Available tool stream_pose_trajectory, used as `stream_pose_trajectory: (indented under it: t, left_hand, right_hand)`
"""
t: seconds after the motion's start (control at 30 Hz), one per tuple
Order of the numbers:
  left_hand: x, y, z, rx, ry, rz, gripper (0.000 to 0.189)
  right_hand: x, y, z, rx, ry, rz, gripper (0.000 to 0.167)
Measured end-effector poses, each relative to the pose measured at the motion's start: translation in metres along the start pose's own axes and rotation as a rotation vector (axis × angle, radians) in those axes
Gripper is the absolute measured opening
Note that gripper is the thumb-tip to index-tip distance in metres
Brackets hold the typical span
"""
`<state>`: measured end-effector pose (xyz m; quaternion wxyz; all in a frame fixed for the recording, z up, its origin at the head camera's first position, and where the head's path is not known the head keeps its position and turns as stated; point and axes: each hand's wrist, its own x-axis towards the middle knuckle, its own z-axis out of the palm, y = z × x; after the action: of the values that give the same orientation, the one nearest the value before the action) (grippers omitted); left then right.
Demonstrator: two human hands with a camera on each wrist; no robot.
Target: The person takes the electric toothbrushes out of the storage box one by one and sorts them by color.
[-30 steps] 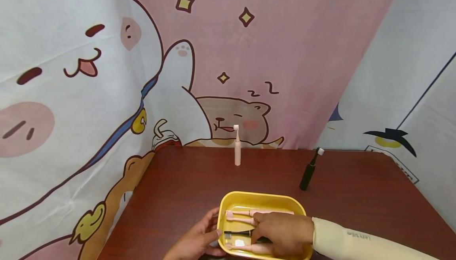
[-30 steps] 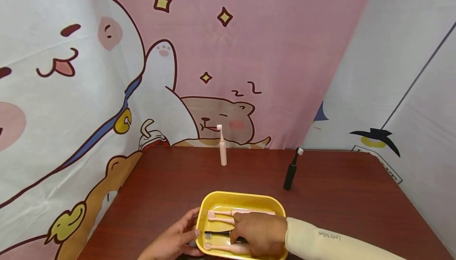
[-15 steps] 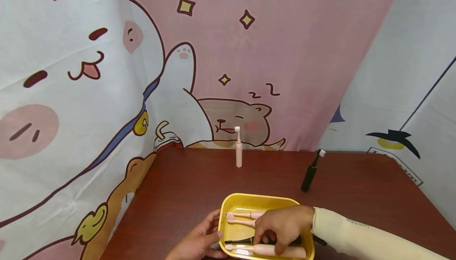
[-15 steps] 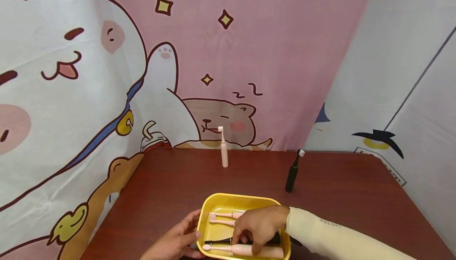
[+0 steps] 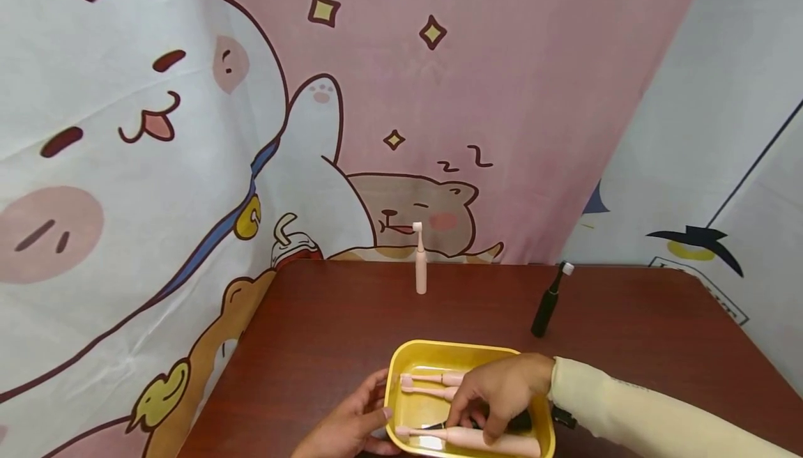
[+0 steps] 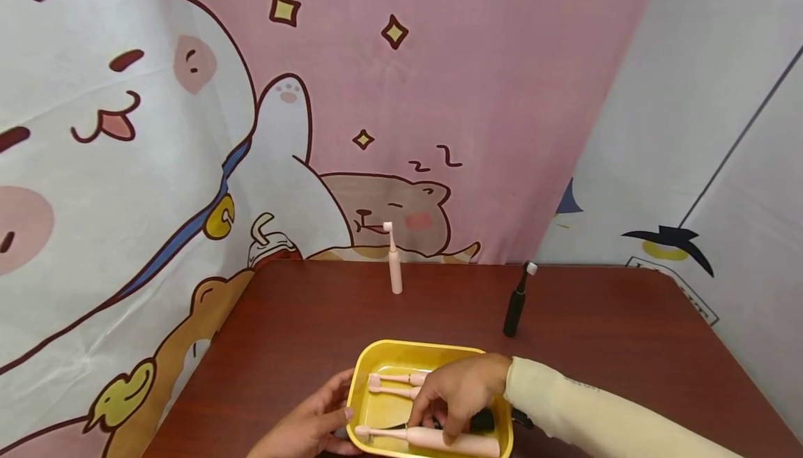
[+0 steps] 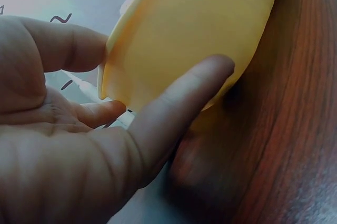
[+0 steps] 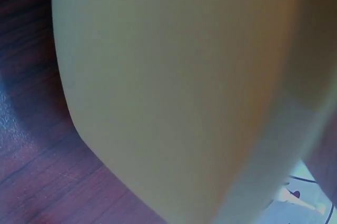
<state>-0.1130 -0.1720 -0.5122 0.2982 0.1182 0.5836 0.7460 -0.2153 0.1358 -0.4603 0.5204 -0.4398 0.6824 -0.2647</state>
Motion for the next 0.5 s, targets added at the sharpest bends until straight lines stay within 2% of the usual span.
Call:
stream_pose_trajectory:
  t: [0.23,0.37,0.5]
  left_hand:
    - [-0.0008,-0.0016,0.0009,-0.017,0.033,-0.032,0.068]
    - [-0.0006,-0.0018,0.0009,-0.012,0.029,-0.029,0.07]
    - [-0.0011,-0.0011,-0.0002,-0.008,0.01,-0.015,0.071]
  right_hand:
    - [-0.0004,0.0033,-0.003,0.149,-0.026,-0.029,0.053]
    - [-0.0031,0.0073,-0.0033,0.24,0.006,-0.057,0.053]
    - [-0.0073,0.0076,-0.0049,0.261,0.064,-0.093,0.052]
